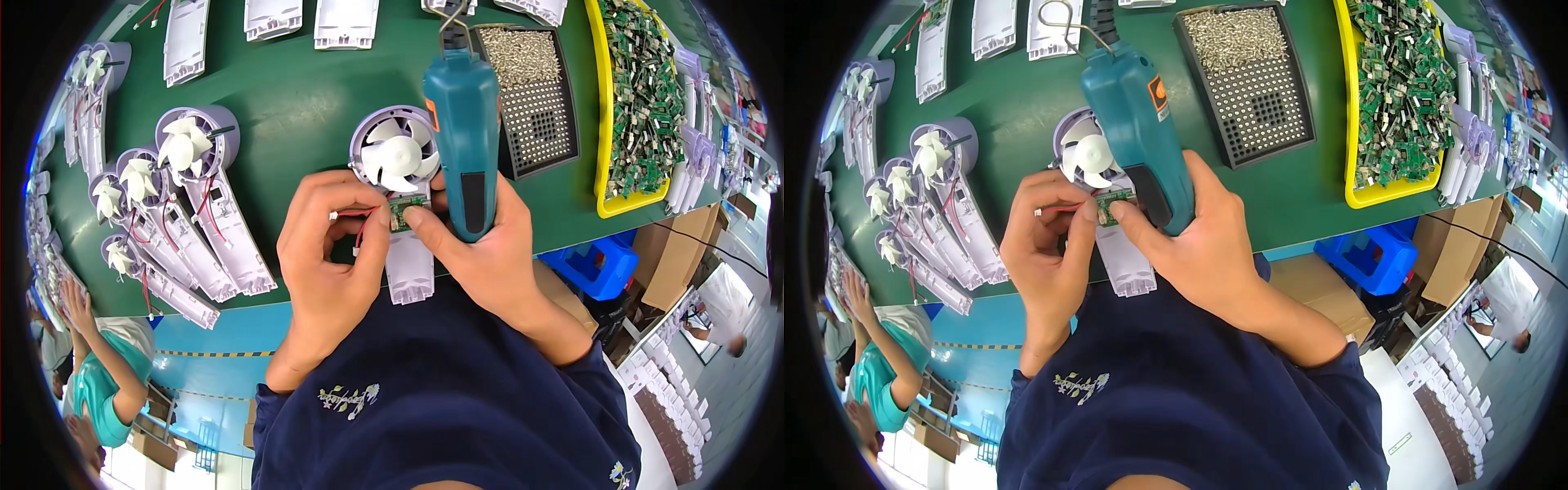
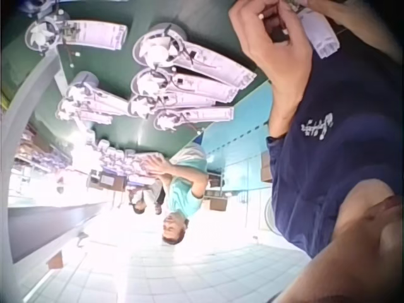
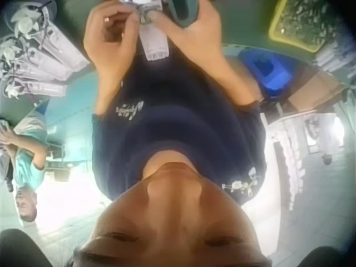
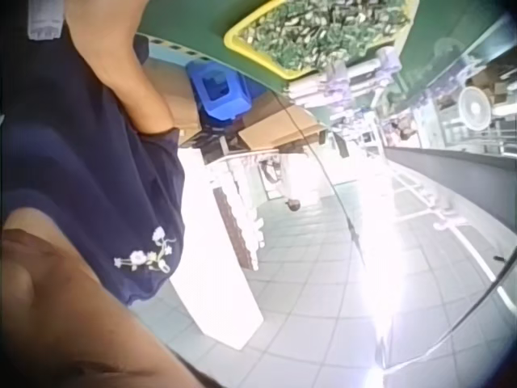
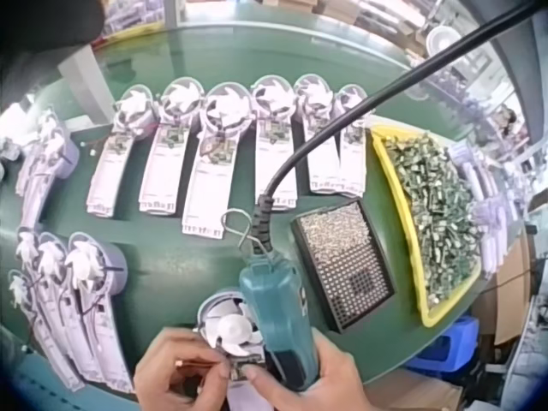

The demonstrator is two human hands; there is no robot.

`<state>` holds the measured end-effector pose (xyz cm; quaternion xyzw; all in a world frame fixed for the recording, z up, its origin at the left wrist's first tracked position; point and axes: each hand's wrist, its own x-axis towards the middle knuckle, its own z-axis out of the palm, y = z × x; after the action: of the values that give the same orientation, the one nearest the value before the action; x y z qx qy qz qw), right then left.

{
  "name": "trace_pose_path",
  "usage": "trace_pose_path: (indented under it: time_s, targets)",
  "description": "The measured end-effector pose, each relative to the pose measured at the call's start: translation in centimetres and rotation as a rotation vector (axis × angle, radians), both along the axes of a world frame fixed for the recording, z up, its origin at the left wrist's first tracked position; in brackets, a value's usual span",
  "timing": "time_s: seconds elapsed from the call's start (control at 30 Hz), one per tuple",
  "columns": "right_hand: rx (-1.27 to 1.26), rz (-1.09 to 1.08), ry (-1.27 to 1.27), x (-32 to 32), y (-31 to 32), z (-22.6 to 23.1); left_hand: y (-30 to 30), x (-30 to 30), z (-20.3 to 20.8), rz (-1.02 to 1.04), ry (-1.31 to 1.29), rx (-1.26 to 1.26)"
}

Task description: Assembling the internal electronic components and housing of handheld portable fans on an assembly line.

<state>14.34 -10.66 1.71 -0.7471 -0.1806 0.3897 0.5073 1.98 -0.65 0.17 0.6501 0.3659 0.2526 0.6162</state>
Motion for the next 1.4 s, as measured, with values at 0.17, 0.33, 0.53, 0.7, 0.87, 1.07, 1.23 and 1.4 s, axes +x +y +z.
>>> trace_pose_path:
  time_s: [0.17, 0.33, 0.53, 0.7, 0.87, 1.07, 1.23, 1.4]
  targets:
    - [-0.01, -0.006, 0.018, 0.0, 0.2, 0.2, -0.1, 0.1, 0.2, 0.011, 0.001, -0.023]
    - [0.003, -0.005, 0.02, 0.0, 0.2, 0.2, -0.5, 0.2, 0.1, 0.041, -0.018, -0.02]
    - [-0.027, 0.001, 0.025, 0.1, 0.2, 0.5, -0.6, 0.4, 0.2, 0.05, -0.002, -0.028]
    - [-0.07, 0.043, 0.108, 0.7, 0.0, 1.0, -0.6, 0.4, 0.0, 0.051, -0.021, -0.051]
    - [-0.056, 0.038, 0.064, 0.7, 0.2, 1.2, -0.8, 0.3, 0.0, 0.053, -0.023, -0.035]
    - [-0.07, 0.029, 0.055, 0.8, 0.5, 0.9, -0.3, -0.1, 0.6, -0.055, 0.014, 0.031]
    - [-0.037, 0.017, 0.009, 1.0, 0.2, 0.9, 0.1, 0.0, 0.9, -0.18, 0.058, -0.15]
    - [-0.049, 0.05, 0.006, 1.2, -0.6, 0.9, 0.5, -0.1, 1.3, -0.139, 0.125, -0.2]
